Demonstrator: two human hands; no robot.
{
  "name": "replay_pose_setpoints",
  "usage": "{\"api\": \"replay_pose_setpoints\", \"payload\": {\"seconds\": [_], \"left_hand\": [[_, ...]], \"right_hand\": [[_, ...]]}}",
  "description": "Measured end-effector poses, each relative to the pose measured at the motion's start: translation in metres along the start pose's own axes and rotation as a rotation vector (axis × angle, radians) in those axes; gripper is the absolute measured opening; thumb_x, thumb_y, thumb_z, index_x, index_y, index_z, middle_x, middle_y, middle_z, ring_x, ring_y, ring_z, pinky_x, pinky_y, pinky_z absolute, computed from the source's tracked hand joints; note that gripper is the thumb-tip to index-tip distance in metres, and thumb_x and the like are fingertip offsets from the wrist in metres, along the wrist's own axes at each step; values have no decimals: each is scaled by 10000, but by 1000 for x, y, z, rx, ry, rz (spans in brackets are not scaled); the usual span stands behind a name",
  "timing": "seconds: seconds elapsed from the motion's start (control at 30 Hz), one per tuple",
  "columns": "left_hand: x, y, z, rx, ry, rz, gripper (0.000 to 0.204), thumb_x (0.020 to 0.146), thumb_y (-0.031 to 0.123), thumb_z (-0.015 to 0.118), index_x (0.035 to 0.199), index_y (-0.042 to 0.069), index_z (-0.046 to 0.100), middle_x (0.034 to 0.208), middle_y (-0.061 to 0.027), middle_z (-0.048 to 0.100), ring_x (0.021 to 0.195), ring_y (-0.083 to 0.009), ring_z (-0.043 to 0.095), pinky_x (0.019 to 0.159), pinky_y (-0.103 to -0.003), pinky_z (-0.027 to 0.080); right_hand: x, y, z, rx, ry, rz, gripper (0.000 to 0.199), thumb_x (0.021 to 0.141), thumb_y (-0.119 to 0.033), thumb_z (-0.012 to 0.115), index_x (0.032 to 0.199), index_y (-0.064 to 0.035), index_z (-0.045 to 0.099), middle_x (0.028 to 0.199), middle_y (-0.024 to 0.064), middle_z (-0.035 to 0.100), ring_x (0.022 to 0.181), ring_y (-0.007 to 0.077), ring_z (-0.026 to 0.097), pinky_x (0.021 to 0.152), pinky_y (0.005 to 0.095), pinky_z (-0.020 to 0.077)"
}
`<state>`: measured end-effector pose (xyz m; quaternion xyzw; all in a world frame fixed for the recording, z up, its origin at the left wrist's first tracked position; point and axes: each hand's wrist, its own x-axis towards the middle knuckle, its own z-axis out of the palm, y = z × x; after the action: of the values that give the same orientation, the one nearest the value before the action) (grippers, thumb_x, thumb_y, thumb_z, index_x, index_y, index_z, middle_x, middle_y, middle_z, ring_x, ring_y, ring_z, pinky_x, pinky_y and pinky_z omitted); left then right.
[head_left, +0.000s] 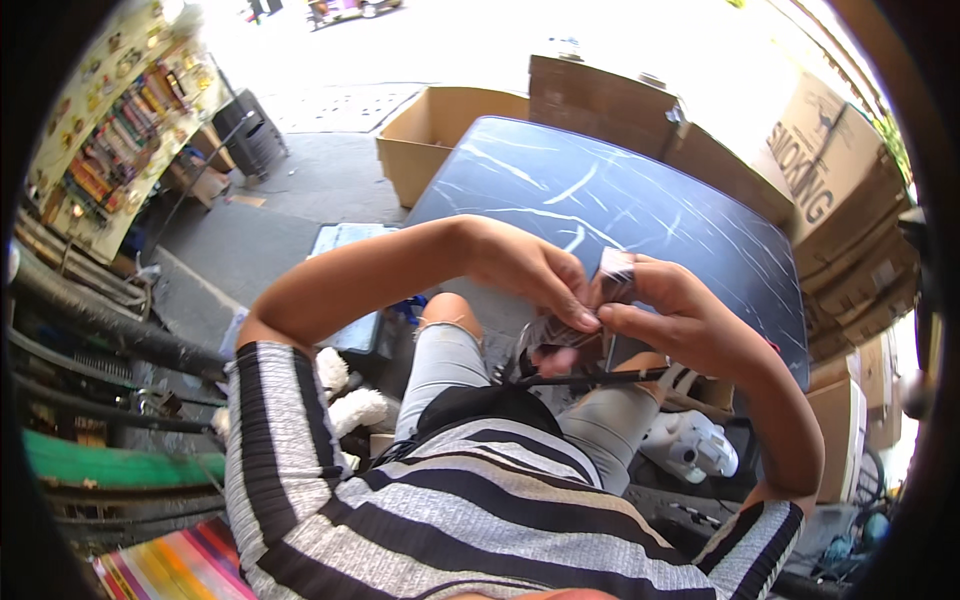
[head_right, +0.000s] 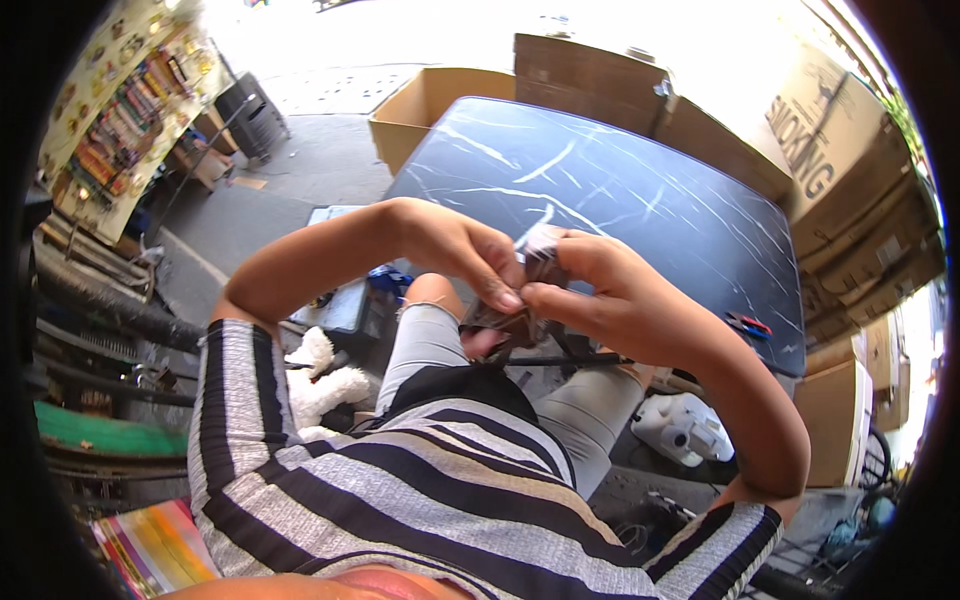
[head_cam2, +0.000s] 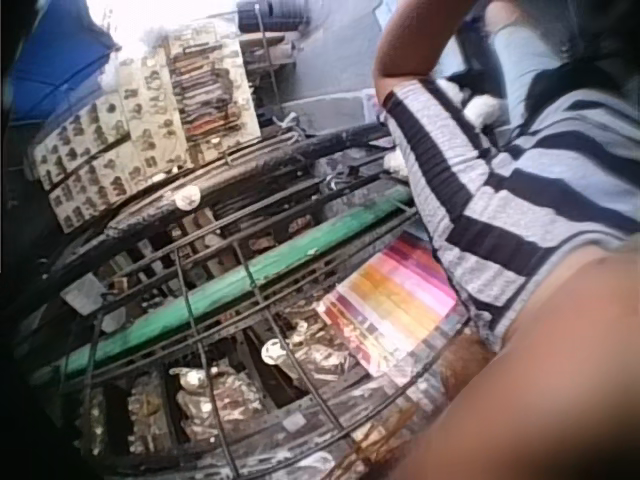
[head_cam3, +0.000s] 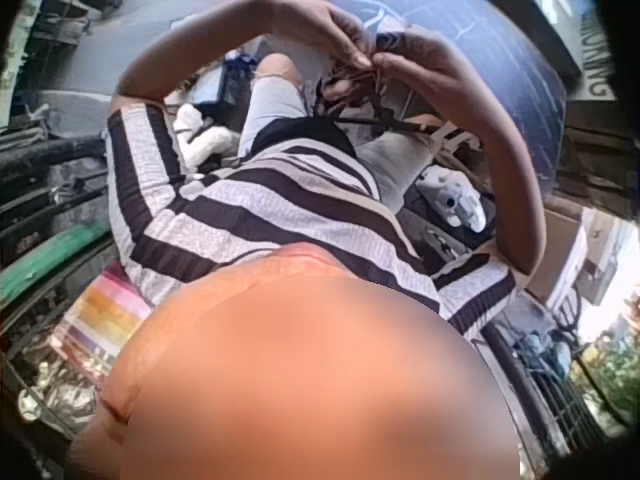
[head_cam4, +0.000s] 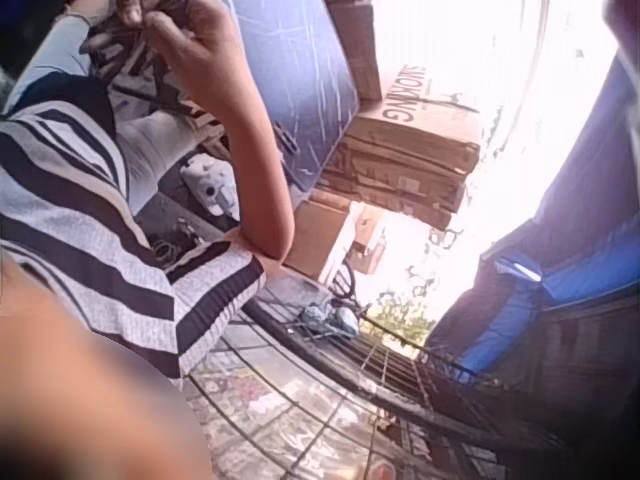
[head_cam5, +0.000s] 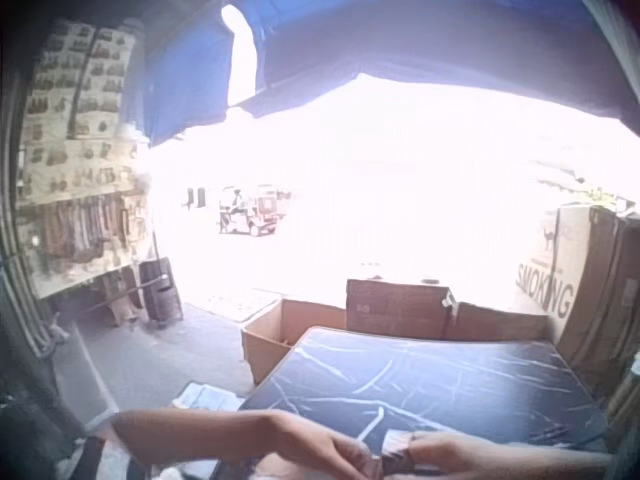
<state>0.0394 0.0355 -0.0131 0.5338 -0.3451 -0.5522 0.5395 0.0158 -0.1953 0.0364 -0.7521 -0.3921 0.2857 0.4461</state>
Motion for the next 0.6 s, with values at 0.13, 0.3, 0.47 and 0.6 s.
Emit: {"api": "replay_pose_setpoints", "payload": {"seconds": [0.13, 0.3, 0.47, 0.6], "left_hand": [[-2, 1, 8, -153, 58, -18, 400, 1032, 298, 550, 883, -43, 699, 793, -94, 692, 757, -156, 667, 767, -293, 533], [-8, -7, -8, -223, 207, 66, 356, 1027, 284, 545, 956, -36, 684, 827, -71, 690, 646, -93, 606, 688, -273, 540], [-14, -16, -23, -221, 188, 378, 394, 1061, 294, 456, 992, -34, 664, 709, -25, 599, 658, -112, 608, 687, -236, 507], [-23, -15, -24, -53, 329, 369, 416, 1062, 322, 448, 998, -25, 668, 816, -109, 673, 721, -135, 656, 696, -232, 513]], "right_hand": [[-7, 8, 2, 135, 23, 43, 251, 1004, -199, 577, 1027, 42, 645, 935, 43, 625, 865, 115, 577, 796, 295, 489], [-4, 31, 2, 196, 128, 22, 327, 1037, -281, 546, 1091, 25, 646, 889, 29, 643, 817, 90, 596, 741, 261, 513], [-5, 31, -18, 113, 93, 7, 411, 1029, -365, 539, 1053, 5, 717, 752, 34, 647, 680, 112, 621, 741, 263, 507], [-17, 14, -31, -130, -258, 276, 455, 982, -444, 570, 1025, -21, 733, 743, 64, 666, 689, 136, 642, 735, 272, 511]]}}
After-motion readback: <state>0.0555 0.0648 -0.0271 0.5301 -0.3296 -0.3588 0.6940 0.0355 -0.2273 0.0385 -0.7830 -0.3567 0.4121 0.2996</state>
